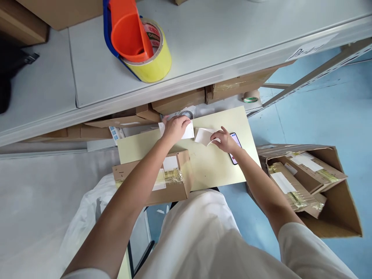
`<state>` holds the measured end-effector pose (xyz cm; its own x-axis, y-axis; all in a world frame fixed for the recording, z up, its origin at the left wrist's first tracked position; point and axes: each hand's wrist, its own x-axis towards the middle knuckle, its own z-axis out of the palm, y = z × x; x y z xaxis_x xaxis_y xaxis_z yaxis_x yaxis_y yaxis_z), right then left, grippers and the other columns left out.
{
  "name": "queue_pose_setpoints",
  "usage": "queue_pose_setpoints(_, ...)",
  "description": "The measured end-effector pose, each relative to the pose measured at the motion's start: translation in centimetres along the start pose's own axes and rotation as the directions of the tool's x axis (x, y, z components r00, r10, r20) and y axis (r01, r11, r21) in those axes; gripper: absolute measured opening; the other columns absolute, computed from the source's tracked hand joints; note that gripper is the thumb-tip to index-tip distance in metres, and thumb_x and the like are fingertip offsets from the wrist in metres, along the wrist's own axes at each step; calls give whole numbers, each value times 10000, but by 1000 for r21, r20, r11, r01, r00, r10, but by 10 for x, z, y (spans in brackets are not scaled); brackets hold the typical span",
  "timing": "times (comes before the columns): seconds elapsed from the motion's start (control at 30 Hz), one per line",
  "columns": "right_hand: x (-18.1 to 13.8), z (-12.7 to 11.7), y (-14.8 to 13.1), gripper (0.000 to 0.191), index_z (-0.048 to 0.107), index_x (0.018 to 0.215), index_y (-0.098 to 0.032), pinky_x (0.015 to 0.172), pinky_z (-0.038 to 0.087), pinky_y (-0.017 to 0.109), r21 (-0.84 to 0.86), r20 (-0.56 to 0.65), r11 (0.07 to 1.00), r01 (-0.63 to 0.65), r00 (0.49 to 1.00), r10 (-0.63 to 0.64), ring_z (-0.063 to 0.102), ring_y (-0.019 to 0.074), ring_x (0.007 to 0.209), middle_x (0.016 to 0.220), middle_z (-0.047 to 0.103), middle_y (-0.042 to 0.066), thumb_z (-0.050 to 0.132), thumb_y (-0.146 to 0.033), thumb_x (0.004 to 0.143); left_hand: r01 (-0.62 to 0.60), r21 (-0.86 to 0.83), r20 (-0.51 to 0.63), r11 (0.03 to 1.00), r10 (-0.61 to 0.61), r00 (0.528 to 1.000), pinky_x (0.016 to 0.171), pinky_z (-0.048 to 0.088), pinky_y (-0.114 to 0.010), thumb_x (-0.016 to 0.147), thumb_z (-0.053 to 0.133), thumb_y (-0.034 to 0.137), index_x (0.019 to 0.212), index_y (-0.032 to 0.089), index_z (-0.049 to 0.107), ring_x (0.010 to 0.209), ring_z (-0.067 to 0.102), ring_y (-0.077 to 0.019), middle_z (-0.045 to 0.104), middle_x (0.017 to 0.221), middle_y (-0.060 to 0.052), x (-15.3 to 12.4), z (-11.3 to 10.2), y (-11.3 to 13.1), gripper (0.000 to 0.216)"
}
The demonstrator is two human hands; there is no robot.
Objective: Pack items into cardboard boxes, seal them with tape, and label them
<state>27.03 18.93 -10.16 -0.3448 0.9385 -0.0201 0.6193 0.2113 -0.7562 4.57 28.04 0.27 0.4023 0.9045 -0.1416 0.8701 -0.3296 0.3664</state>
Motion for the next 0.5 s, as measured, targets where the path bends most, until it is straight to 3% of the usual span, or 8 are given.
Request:
queue_pose_setpoints(0.1, -13, -2, 1, 364, 652, 985, -208, 1125, 107, 612, -140, 26, 989, -44, 999, 48, 542, 261, 1172, 1118, 672, 76, 437, -30, 752, 32, -38, -26, 999, -33, 999, 991, 234, -436, 918, 473, 330, 915, 216, 686, 905, 625, -216, 730, 888, -50, -4, -9, -5, 241)
queue_pose_setpoints(0.2, -24, -11, -22, 477, 591, 1188, -202, 1093, 81, 681, -166, -32, 982, -89, 996, 85, 342, 318, 1361, 1382, 503, 119, 452, -38, 762, 21, -107, -64, 994, -28, 998, 988, 249, -431, 915, 484, 350, 929, 221, 696, 891, 638, -213, 734, 921, -48, -14, -20, -1, 248)
queue_pose_setpoints(0.3, -30, -20, -70, 563, 440, 1359, -227, 1082, 245, 623, 68, -144, 996, -56, 987, 66, 386, 321, 1333, 1424, 448, 142, 582, -246, 814, -35, -196, -97, 980, 16, 995, 982, 265, -422, 913, 490, 356, 938, 236, 696, 909, 645, -208, 735, 959, -29, -32, -32, 12, 240)
queue_pose_setpoints(0.4, -31, -19, -132, 774, 327, 1423, -244, 992, 436, 471, 420, -227, 907, 42, 972, 59, 539, 276, 1190, 1356, 514, 139, 681, -449, 764, -118, -282, -112, 952, 90, 990, 1008, 248, -432, 915, 489, 359, 937, 246, 692, 915, 651, -190, 737, 972, -8, -61, -47, 33, 234)
queue_pose_setpoints(0.5, -34, -7, -185, 696, 433, 1333, -226, 825, 518, 380, 555, -307, 831, 26, 935, 176, 637, 233, 960, 1157, 639, 107, 703, -471, 740, -187, -342, -138, 921, 147, 979, 1051, 218, -459, 908, 502, 354, 946, 251, 685, 917, 655, -179, 736, 977, -1, -103, -68, 44, 214)
